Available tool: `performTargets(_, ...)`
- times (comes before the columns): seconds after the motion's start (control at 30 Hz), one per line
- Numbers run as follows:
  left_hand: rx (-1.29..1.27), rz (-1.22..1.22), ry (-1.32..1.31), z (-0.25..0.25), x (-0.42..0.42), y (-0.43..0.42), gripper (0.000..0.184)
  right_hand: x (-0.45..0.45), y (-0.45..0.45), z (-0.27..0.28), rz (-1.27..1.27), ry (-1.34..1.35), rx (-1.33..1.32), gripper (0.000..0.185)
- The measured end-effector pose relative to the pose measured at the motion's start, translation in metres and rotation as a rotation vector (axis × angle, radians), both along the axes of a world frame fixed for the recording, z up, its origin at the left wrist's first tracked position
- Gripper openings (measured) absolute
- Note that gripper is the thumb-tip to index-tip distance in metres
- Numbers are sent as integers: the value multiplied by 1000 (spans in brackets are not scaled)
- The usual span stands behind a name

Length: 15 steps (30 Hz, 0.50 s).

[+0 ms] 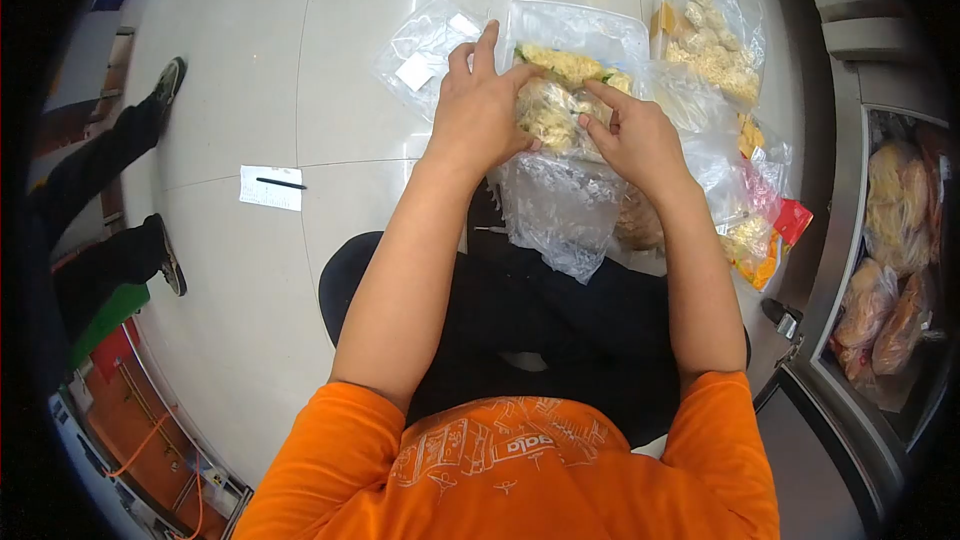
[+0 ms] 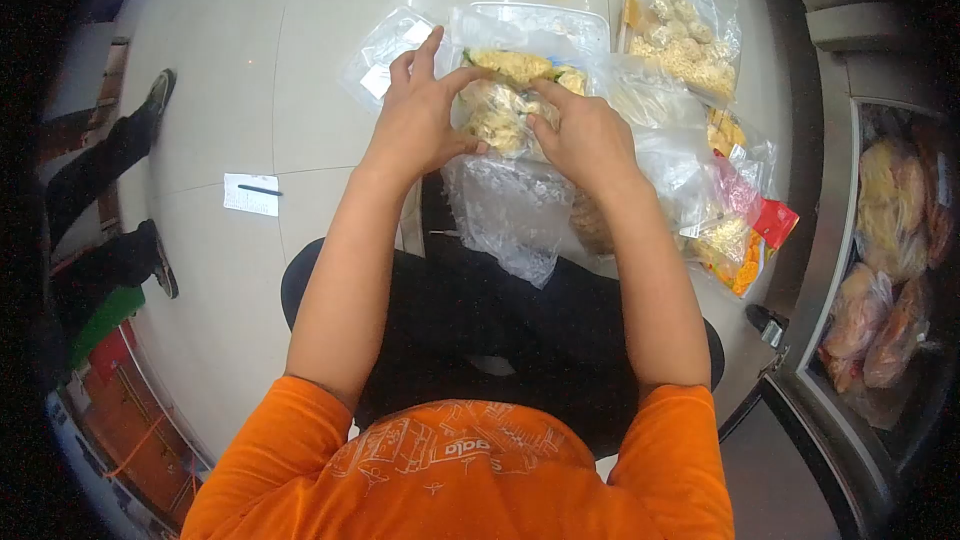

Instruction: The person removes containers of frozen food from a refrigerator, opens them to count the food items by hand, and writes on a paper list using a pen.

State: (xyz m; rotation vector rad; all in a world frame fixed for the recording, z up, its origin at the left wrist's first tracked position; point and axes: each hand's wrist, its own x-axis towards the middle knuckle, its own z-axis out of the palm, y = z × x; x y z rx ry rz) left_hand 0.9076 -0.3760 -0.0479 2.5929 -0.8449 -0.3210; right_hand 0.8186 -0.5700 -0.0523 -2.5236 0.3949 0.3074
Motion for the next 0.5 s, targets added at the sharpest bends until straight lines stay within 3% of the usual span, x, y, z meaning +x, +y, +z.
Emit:
performTargets(0.37, 9, -3, -64, -15, -8, 1, 113, -2, 0, -3, -51, -34, 82, 66)
performTargets(0.5, -43, 78, -51, -19, -8, 2, 112, -2, -5, -11, -48, -87, 105, 67)
